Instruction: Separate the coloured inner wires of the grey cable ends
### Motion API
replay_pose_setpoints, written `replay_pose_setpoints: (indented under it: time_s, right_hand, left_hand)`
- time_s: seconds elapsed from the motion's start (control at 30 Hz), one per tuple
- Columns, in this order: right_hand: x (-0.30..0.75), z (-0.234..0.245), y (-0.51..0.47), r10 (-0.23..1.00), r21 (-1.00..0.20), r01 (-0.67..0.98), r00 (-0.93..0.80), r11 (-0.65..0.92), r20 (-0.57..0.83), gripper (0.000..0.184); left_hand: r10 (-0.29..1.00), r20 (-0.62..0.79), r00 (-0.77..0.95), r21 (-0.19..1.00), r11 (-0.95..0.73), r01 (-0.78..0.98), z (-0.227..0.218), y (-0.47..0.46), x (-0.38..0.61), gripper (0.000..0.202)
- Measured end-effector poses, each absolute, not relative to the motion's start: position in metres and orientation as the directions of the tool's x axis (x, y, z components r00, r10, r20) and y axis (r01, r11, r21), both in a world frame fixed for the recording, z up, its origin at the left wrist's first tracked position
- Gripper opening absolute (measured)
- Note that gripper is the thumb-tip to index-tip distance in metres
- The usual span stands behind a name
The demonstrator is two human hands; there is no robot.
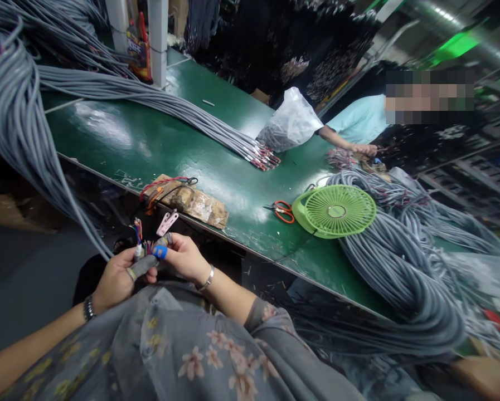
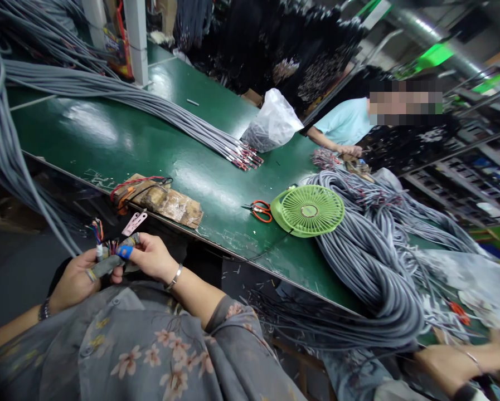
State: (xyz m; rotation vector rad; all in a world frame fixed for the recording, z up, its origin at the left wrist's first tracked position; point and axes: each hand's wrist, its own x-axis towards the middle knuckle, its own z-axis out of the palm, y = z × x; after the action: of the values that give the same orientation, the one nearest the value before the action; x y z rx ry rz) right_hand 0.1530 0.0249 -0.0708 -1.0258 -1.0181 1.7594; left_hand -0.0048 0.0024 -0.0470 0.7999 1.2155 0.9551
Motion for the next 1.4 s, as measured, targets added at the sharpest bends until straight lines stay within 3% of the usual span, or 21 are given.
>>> replay_pose_setpoints:
  time_s: [0.13, 0.37, 0.67, 0.83, 1.03, 1.4]
  right_hand:
    - [0.153, -0.070, 0.025, 0.926, -0.907, -0.265, -0.277, -0.329, -0.255, 0.051]
    - [0.149, -0.072, 0.025, 0.931, -0.895, -0.304, -0.266, -0.328, -0.251, 0.047]
    - [0.152, -0.081, 0.023, 0.915, -0.876, -0.324, -0.306, -0.359, -0.262, 0.047]
    - [0.159, -0.092, 0.028, 0.905, -0.797, -0.434, -0.269, -0.420, -0.330, 0.055]
    - [0.158, -0.078, 0.034, 0.834, -0.722, -0.439, -0.413, -0.534, -0.366, 0.051]
    - [0.149, -0.086, 0.035, 0.865, -0.785, -0.420, -0.416, -0.456, -0.280, 0.055]
  left_hand:
    - [0.877, -0.481, -0.007, 0.833, 0.454, -0.317, -0.040, 0.003, 0.001, 0.033]
    - [0.871, -0.487, -0.069, 0.802, 0.414, -0.431, -0.052, 0.004, 0.002, 0.036]
    - [0.887, -0.452, -0.093, 0.811, 0.365, -0.457, -0.053, 0.005, 0.000, 0.034]
    - [0.897, -0.434, -0.088, 0.821, 0.353, -0.449, -0.052, 0.004, 0.000, 0.031]
    - [0.882, -0.470, -0.035, 0.821, 0.422, -0.385, -0.050, 0.003, 0.000, 0.035]
    - [0.893, -0.447, 0.046, 0.813, 0.428, -0.395, -0.048, 0.001, -0.003, 0.041]
